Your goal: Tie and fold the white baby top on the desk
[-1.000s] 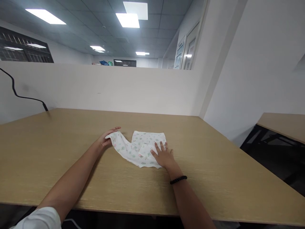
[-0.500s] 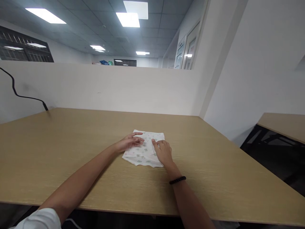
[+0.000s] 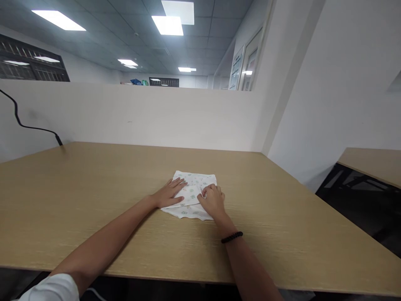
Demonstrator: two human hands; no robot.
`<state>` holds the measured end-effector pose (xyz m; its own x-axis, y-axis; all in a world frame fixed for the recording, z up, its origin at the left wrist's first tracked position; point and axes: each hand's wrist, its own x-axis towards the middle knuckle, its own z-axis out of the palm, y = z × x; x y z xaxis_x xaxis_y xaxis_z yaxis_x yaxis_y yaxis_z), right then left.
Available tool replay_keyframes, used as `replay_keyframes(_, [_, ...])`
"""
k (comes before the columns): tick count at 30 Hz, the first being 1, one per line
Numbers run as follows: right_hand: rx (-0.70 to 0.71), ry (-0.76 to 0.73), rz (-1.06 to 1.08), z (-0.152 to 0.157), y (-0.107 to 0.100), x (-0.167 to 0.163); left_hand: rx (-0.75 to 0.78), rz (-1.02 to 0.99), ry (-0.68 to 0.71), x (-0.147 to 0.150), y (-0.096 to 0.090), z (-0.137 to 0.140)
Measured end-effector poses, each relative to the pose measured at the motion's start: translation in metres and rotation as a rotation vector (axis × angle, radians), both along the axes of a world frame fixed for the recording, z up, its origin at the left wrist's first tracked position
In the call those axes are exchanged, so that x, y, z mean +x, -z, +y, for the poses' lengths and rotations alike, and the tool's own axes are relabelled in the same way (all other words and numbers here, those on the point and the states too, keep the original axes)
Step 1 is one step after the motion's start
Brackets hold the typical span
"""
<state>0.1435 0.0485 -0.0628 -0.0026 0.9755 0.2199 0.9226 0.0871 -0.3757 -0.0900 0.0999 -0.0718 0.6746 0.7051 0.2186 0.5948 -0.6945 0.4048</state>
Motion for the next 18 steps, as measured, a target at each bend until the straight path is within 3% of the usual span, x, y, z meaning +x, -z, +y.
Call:
replay_keyframes(3, [-0.041, -0.004, -0.023, 0.0, 0.003, 0.003, 0.046, 0.045, 0.09, 0.005, -0.008, -0.008])
replay_keyframes(7, [0.046, -0.157, -0.059, 0.0, 0.009, 0.008, -0.081, 0.167, 0.191, 0.013, -0.009, -0.014])
replay_keyframes(11, [-0.1, -0.329, -0.065, 0.003, 0.007, 0.023, -0.162, 0.186, 0.236, 0.011, -0.014, -0.013])
replay_keyframes(18, [-0.301, -0.593, 0.144, 0.004, -0.016, 0.07, -0.305, 0.299, 0.227, -0.022, -0.035, -0.002])
